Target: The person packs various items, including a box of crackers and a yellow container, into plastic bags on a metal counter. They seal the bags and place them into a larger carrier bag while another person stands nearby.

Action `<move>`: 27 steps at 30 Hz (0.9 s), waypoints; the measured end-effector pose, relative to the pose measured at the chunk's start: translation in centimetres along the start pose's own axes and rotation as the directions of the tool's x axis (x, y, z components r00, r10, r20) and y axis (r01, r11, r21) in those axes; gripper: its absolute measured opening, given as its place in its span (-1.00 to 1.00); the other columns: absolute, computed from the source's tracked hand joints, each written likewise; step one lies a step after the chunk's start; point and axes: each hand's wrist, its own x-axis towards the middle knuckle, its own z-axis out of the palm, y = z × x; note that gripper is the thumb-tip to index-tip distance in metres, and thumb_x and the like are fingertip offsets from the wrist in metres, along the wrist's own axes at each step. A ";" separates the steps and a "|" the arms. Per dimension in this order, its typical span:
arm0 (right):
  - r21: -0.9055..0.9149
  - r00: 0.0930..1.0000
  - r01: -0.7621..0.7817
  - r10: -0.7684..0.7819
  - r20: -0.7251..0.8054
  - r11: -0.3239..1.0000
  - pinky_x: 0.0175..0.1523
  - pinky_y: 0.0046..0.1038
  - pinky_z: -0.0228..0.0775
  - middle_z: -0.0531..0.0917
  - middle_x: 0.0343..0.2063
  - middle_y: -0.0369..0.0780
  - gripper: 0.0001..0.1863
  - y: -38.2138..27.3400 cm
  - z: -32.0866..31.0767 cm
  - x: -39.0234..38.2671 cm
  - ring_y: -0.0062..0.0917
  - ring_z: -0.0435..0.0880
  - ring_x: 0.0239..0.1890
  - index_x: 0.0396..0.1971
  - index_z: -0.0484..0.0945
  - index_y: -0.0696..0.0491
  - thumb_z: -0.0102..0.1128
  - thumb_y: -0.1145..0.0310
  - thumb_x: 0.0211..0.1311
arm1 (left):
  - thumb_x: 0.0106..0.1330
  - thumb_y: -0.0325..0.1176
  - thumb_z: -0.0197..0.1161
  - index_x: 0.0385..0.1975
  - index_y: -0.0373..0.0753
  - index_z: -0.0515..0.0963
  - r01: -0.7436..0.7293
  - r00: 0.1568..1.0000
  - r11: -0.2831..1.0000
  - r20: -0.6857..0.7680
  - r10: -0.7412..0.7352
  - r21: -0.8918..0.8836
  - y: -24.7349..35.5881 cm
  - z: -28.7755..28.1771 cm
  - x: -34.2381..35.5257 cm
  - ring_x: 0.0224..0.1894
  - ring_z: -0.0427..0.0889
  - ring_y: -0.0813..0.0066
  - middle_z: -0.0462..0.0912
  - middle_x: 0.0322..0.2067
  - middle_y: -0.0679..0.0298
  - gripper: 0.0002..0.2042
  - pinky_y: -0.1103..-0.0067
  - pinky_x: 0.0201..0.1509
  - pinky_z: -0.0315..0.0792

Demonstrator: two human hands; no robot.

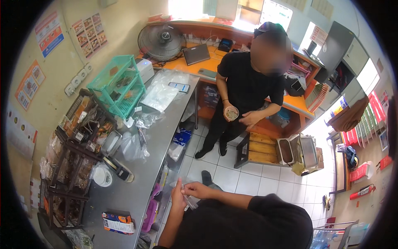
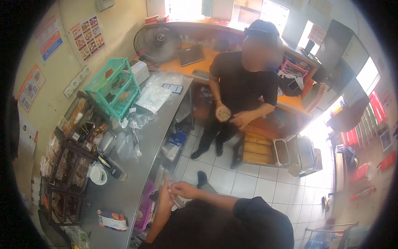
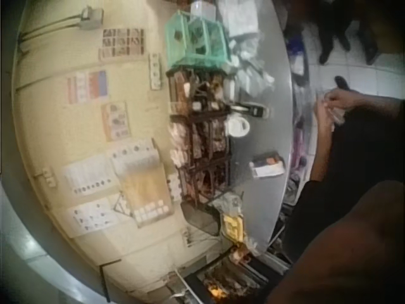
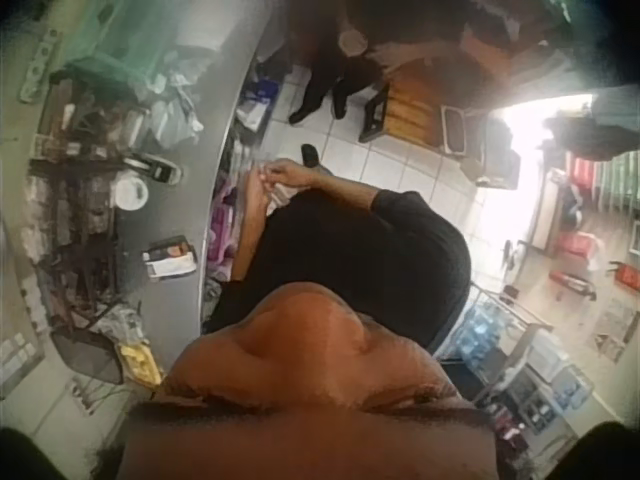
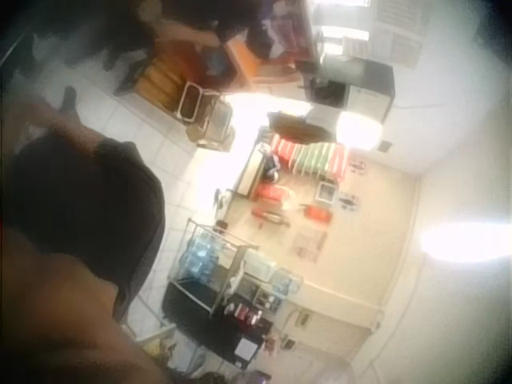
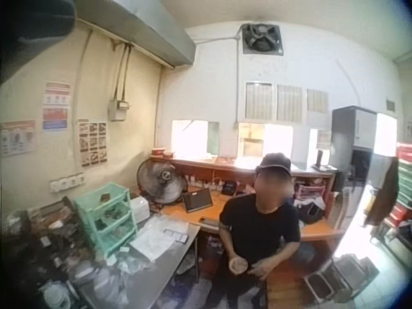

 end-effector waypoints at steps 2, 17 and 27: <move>-0.140 1.000 0.020 -0.016 0.027 0.990 -0.48 -0.53 0.17 0.33 -0.70 -0.37 -0.72 -0.4 -1.2 -0.2 -0.73 0.24 -0.59 -0.58 0.39 0.13 0.08 0.26 0.24 | 0.32 -0.15 0.16 -0.44 -0.24 0.47 0.039 0.994 0.997 0.103 -0.033 -0.059 0.2 -1.5 0.6 -0.50 0.56 0.54 0.55 -0.51 0.31 -0.74 0.57 -0.44 0.45; -0.825 0.996 0.014 -0.078 -0.036 0.565 -0.37 -0.10 0.37 0.53 -0.64 -0.04 -0.74 -2.3 -6.0 -2.8 -0.08 0.54 -0.52 -0.59 0.48 0.07 0.01 0.19 0.10 | 0.03 -0.65 0.05 -0.61 -0.15 0.36 -0.294 0.798 0.927 -0.594 0.104 -0.233 1.6 -15.9 1.8 -0.59 0.44 0.59 0.43 -0.59 0.40 -0.83 0.66 -0.52 0.37; -0.654 0.973 0.055 -0.187 -0.134 0.755 0.11 -0.24 0.32 0.41 0.04 -0.03 -0.37 -2.1 1.2 -1.3 -0.15 0.45 0.03 0.15 0.27 0.08 0.19 0.28 0.02 | 0.20 -0.12 0.05 -0.09 -0.23 0.44 -0.600 0.626 -0.087 0.534 0.568 0.795 -1.9 -7.5 4.3 -0.27 0.48 -0.03 0.53 -0.35 -0.05 -0.62 0.24 -0.19 0.37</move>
